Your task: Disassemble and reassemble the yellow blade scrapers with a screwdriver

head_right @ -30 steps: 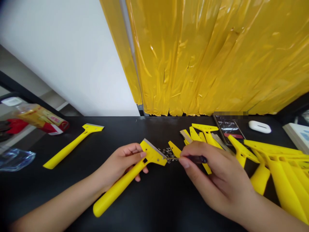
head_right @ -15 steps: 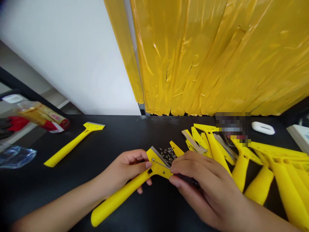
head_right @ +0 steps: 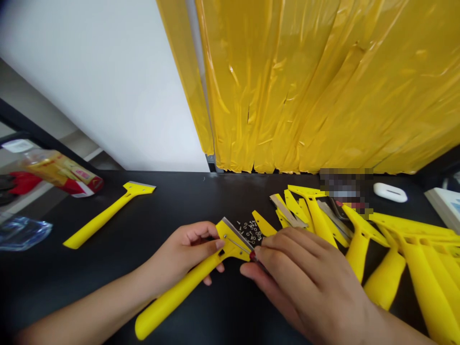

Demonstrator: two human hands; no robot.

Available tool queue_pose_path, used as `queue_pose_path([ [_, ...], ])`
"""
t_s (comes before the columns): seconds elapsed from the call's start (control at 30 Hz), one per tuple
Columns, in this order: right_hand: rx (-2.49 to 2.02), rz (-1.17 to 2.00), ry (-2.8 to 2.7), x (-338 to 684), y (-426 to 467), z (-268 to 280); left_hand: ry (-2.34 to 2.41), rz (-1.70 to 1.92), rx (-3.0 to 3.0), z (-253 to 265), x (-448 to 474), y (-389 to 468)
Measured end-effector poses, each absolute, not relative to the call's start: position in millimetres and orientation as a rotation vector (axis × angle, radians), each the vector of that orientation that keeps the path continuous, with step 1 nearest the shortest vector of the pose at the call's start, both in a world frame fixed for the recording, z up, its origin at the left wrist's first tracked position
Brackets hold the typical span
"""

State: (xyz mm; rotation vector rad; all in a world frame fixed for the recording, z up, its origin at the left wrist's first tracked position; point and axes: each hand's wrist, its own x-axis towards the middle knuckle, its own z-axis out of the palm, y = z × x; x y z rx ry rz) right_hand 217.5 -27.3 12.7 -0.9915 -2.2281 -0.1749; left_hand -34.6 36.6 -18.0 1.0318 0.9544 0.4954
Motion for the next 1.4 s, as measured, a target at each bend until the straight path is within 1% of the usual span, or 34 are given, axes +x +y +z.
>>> queue_pose_path([
  [0.1,-1.092,-0.267,-2.26,212,-28,15,1.004,0.557,1.044,-15,-36,36],
  [0.6,-1.158,-0.176,-2.253,209,-31,10,1.151,0.677,1.271,-2,-42,31],
  [0.73,-1.226,-0.3,-2.182,209,-29,7,1.162,0.708,1.309,-3,-44,31],
  [0.83,-1.222,-0.267,-2.238,210,-28,6,1.165,0.713,1.322,-3,-43,31],
  [0.97,-1.268,-0.373,-2.191,208,-26,4,1.182,0.727,1.313,-1,-42,33],
  [1.1,-1.25,-0.253,-2.228,205,-26,3,1.189,0.743,1.336,0,-41,33],
  [1.4,-1.255,-0.223,-2.187,202,-26,-5,1.195,0.75,1.331,0,-42,35],
])
